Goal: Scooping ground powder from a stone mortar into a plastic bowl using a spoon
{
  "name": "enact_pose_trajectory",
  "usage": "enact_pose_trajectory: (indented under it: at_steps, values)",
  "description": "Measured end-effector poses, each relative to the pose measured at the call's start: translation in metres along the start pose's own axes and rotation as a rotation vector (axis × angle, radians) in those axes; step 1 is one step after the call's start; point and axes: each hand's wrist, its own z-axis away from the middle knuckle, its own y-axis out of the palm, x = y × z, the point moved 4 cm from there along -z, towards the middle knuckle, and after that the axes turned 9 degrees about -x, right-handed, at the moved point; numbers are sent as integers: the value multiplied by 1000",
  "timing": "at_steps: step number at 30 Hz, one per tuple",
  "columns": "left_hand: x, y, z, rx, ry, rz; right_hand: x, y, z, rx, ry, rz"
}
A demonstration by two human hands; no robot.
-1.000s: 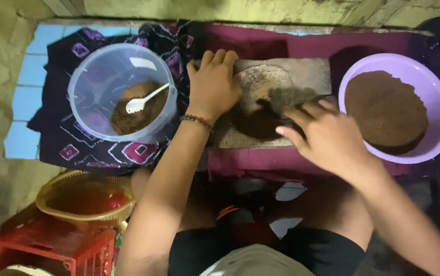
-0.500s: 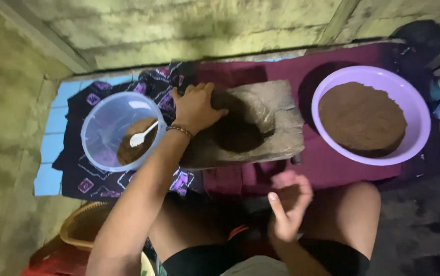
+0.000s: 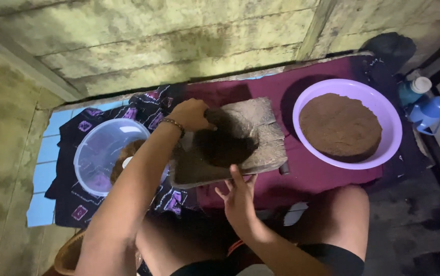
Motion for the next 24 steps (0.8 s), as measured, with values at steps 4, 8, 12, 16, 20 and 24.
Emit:
enact_pose_trajectory:
  at_steps: [4, 8, 12, 16, 20, 24]
  values:
    - [-3, 3, -5, -38, 54, -33, 1, 9, 6, -97, 14, -11]
    - [0, 15, -18, -108, 95, -91, 4, 8, 5, -91, 42, 1]
    - [-2, 10, -15, -109, 90, -59, 1, -4, -15, -26, 10, -30]
    - [-4, 9, -10, -44, 84, -81, 5, -10, -27, 61, -6, 7]
    - [-4, -3, 5, -87, -38, -48, 9, -32, -67, 19, 59, 72]
    - [-3, -17, 30, -115, -159, -19, 61, -8, -43, 26, 85, 198]
